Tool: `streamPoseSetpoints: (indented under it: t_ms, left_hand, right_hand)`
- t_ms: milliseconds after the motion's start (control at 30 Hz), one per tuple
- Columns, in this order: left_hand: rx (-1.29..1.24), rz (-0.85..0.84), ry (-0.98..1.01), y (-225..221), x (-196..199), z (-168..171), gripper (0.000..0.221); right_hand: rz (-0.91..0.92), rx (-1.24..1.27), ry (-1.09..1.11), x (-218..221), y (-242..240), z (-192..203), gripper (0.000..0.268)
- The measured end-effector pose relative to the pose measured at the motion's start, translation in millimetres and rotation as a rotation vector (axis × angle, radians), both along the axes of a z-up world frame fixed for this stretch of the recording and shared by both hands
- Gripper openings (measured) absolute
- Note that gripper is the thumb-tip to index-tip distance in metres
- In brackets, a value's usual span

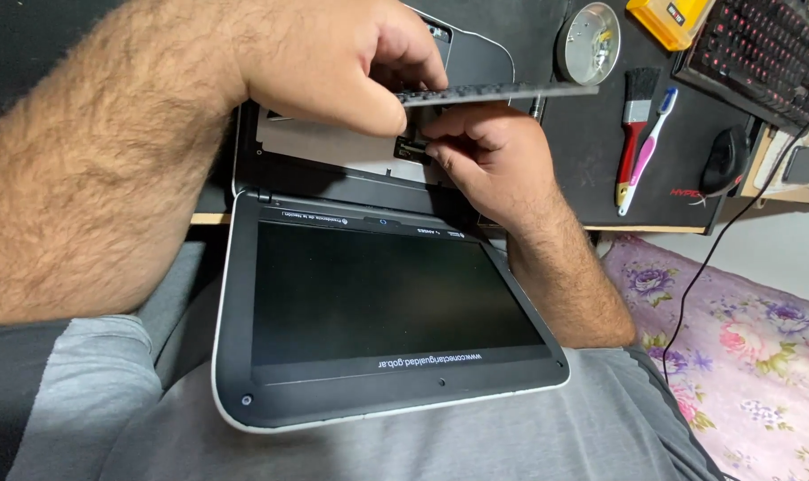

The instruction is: Reinstalling the internal shield, keyboard, and back cover of a laptop using a screwdriver.

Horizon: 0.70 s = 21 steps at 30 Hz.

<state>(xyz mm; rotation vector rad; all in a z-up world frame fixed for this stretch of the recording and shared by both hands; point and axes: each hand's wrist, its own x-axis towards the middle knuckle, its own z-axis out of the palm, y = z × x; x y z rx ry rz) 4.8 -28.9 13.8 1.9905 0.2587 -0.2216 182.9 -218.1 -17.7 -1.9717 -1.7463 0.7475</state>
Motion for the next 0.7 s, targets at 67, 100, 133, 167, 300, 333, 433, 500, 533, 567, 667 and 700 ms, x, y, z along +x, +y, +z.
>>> streamPoseSetpoints:
  t_ms: [67,100,133,167,300,333,433,500,533,567,667,700]
  left_hand:
    - [0.003,0.01,-0.06,1.0,-0.7,-6.0,0.041]
    - [0.003,0.011,-0.058,1.8,-1.7,-9.2,0.041]
    - [0.052,0.035,-0.077,2.7,-2.7,-12.4,0.038]
    - [0.1,0.057,-0.096,3.6,-3.2,-15.8,0.034]
    - [0.26,0.096,-0.004,8.7,-12.2,-31.0,0.021]
    - [0.341,0.08,-0.034,11.1,-14.1,-37.2,0.024]
    - [0.513,0.072,-0.089,11.0,-15.7,-44.5,0.023]
    - [0.604,0.08,-0.113,8.0,-13.3,-49.2,0.019]
    - [0.681,0.089,-0.17,5.7,-11.1,-53.5,0.011]
    - [0.759,0.099,-0.229,3.2,-8.4,-58.0,0.004]
    - [0.693,-0.038,0.048,-6.4,-5.4,-7.1,0.009]
    - [0.691,-0.04,0.049,-8.2,-3.9,-2.3,0.009]
  right_hand:
    - [0.026,0.006,-0.012,2.1,0.6,-0.6,0.017]
    - [0.027,0.006,-0.01,2.3,1.1,-1.6,0.017]
    - [0.065,0.053,-0.03,2.5,1.7,-2.5,0.017]
    - [0.103,0.098,-0.05,2.9,2.0,-3.3,0.018]
    - [0.115,0.112,-0.034,1.8,1.3,-6.0,0.018]
    - [0.13,0.134,-0.041,1.5,1.1,-6.6,0.017]
    - [0.16,0.156,-0.048,2.1,0.6,-8.8,0.016]
    - [0.171,0.155,-0.048,2.0,0.8,-9.0,0.014]
    - [0.184,0.166,-0.091,1.5,0.7,-8.6,0.015]
    - [0.197,0.178,-0.135,1.2,0.2,-8.2,0.016]
    - [0.181,0.158,-0.191,1.8,-3.9,-11.1,0.015]
    - [0.18,0.156,-0.19,0.5,-4.1,-9.1,0.015]
